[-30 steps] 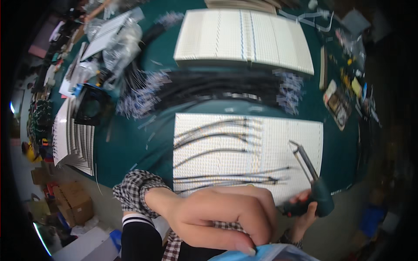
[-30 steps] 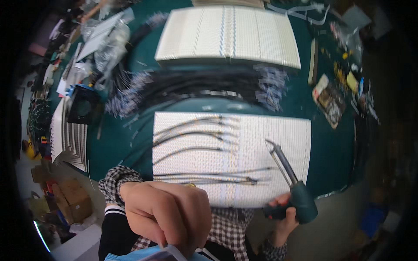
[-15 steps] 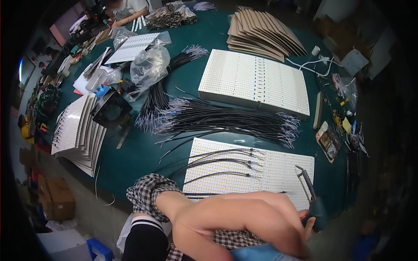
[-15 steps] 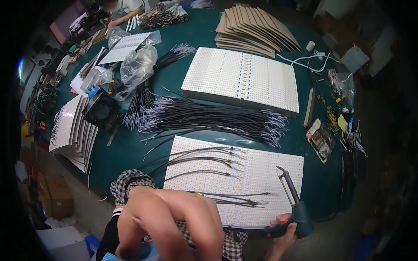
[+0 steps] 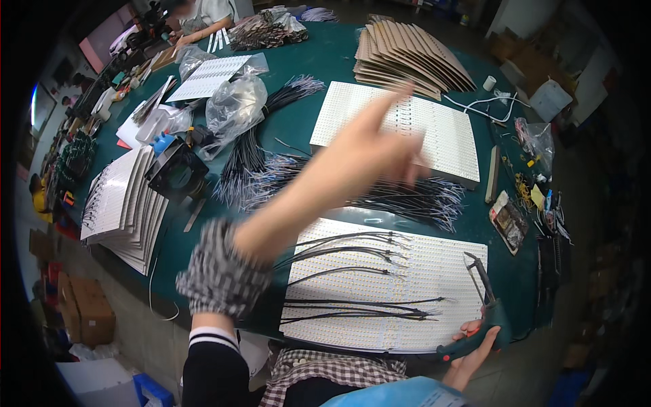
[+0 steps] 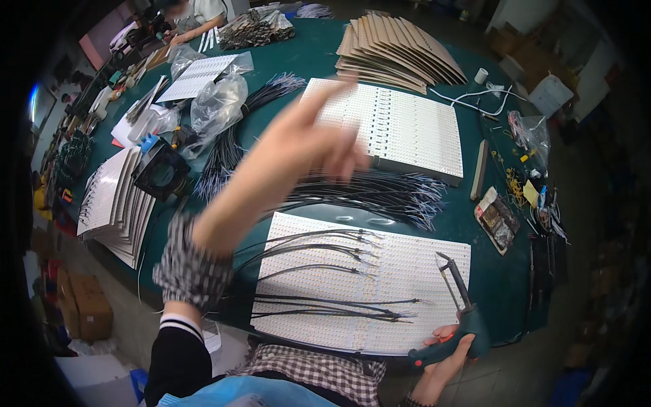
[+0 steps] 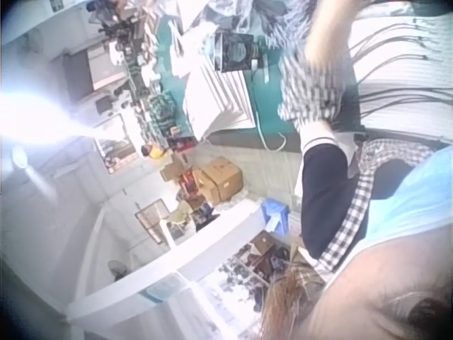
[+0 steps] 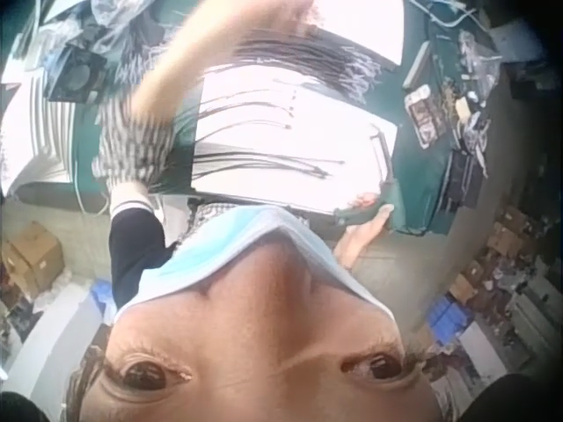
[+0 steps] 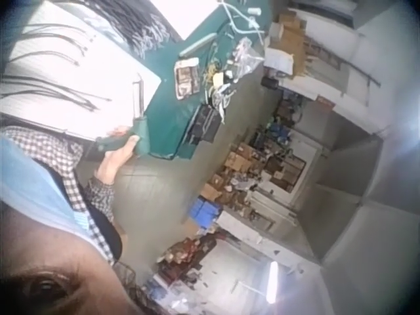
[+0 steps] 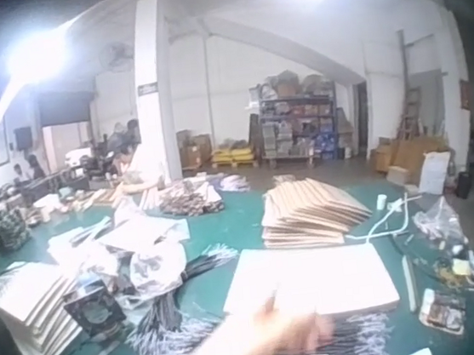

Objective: The person solders wire bundles to contacts on a large LED panel using a soldering gun and solder wire.

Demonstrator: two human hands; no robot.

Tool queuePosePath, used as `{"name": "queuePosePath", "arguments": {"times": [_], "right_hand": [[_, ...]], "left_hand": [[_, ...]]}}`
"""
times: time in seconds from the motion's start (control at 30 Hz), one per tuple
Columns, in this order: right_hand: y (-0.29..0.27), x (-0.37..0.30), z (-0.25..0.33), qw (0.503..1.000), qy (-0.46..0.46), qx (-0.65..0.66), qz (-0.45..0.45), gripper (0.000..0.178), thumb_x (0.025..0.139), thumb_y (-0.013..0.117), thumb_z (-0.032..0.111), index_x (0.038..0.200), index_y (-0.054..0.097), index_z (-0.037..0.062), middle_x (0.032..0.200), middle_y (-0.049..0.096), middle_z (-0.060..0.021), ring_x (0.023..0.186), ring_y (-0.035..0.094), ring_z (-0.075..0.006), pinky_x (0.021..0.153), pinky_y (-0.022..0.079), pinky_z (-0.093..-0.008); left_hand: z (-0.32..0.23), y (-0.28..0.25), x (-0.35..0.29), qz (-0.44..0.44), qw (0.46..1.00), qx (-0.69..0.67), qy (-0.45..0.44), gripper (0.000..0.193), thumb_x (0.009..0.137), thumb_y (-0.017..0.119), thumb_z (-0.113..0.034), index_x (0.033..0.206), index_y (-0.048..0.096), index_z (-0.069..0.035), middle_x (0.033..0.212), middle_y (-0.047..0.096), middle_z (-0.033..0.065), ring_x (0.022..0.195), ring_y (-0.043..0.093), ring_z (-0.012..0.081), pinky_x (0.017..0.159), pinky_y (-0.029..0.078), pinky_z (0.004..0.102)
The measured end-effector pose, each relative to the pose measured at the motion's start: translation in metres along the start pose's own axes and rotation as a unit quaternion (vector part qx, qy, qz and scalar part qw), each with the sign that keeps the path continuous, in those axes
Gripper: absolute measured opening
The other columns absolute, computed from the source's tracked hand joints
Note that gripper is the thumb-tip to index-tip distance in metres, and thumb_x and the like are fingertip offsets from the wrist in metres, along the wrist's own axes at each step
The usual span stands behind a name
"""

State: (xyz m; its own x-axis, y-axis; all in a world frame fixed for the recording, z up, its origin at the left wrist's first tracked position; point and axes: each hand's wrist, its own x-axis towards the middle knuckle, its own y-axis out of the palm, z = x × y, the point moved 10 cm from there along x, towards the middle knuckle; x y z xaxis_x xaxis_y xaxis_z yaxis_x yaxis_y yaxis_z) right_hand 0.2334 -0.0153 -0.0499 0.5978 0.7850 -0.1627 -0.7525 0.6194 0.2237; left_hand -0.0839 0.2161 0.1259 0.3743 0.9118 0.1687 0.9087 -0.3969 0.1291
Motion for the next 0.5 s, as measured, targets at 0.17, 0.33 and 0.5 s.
{"name": "queuePosePath", "arguments": {"times": [0.17, 0.33, 0.5], "right_hand": [[0.001, -0.002, 0.001, 1.000, 0.000, 0.016, -0.009, 0.068, 0.092, 0.040, 0.056, 0.125, 0.043, -0.0028, 0.067, 0.051, -0.0016, 0.064, 0.053, -0.0105, 0.042, 0.048, -0.0225], [-0.016, -0.013, -0.003, 0.999, 0.007, 0.033, -0.009, 0.070, 0.092, 0.040, 0.058, 0.125, 0.043, -0.0037, 0.067, 0.051, -0.0025, 0.064, 0.053, -0.0124, 0.042, 0.048, -0.0241], [-0.017, -0.008, -0.010, 0.998, 0.010, 0.060, 0.029, 0.073, 0.090, 0.039, 0.060, 0.126, 0.042, -0.0030, 0.069, 0.051, -0.0035, 0.063, 0.052, -0.0133, 0.043, 0.048, -0.0248]], "left_hand": [[-0.063, -0.051, 0.152, -0.064, 0.995, 0.016, 0.073, 0.068, 0.091, 0.044, -0.001, 0.146, 0.005, -0.004, 0.087, 0.064, 0.0163, 0.061, 0.060, 0.0142, 0.050, 0.047, 0.0227], [-0.048, -0.039, 0.174, -0.009, 0.994, 0.088, 0.060, 0.077, 0.092, 0.046, -0.003, 0.146, -0.009, -0.006, 0.081, 0.064, 0.0146, 0.059, 0.058, 0.0113, 0.047, 0.044, 0.0203], [-0.028, -0.047, 0.171, -0.062, 0.989, 0.125, 0.051, 0.075, 0.090, 0.048, -0.003, 0.147, -0.001, -0.003, 0.084, 0.061, 0.0132, 0.061, 0.055, 0.0092, 0.048, 0.043, 0.0201]]}}
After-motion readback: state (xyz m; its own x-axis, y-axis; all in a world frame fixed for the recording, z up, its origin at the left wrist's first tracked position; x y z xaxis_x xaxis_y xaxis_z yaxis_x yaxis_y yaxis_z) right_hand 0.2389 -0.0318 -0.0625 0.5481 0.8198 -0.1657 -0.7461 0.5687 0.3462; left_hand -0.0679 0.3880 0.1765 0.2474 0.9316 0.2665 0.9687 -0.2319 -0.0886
